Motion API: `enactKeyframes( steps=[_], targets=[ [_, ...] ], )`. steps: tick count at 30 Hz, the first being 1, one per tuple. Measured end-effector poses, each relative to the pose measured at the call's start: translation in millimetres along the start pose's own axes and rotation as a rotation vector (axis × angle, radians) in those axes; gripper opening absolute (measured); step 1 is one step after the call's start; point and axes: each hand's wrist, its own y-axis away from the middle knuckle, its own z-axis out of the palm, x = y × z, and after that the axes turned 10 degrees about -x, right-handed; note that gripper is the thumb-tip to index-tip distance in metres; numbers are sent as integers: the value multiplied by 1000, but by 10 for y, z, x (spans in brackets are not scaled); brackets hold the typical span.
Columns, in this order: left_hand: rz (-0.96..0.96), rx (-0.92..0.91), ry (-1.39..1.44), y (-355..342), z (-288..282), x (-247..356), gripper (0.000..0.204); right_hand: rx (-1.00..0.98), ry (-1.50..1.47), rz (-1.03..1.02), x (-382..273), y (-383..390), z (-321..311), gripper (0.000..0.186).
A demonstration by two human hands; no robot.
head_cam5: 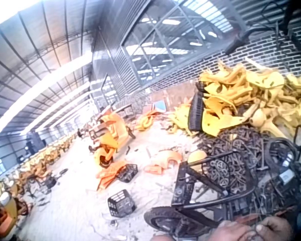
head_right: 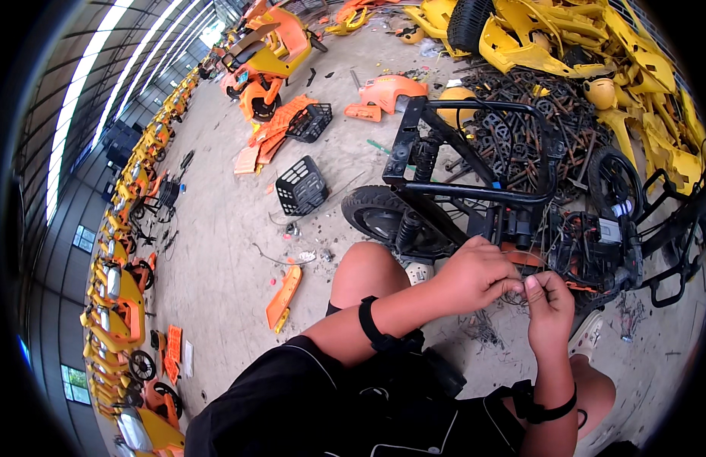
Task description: The person manipulates wires on a vehicle frame, connecting terminals and threading a wire through a connector.
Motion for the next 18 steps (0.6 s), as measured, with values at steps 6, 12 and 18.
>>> enactKeyframes(
  steps=[6, 12, 18],
  targets=[
    [34, 79, -142, -23, 27, 11, 12, 37, 46, -41, 43, 5, 44, 26],
    [12, 60, -70, -19, -8, 8, 14, 15, 96, -34, 51, 0, 47, 29],
    [2, 36, -44, 1, -16, -19, 14, -17, 129, 60, -24, 5, 33, 33]
  ],
)
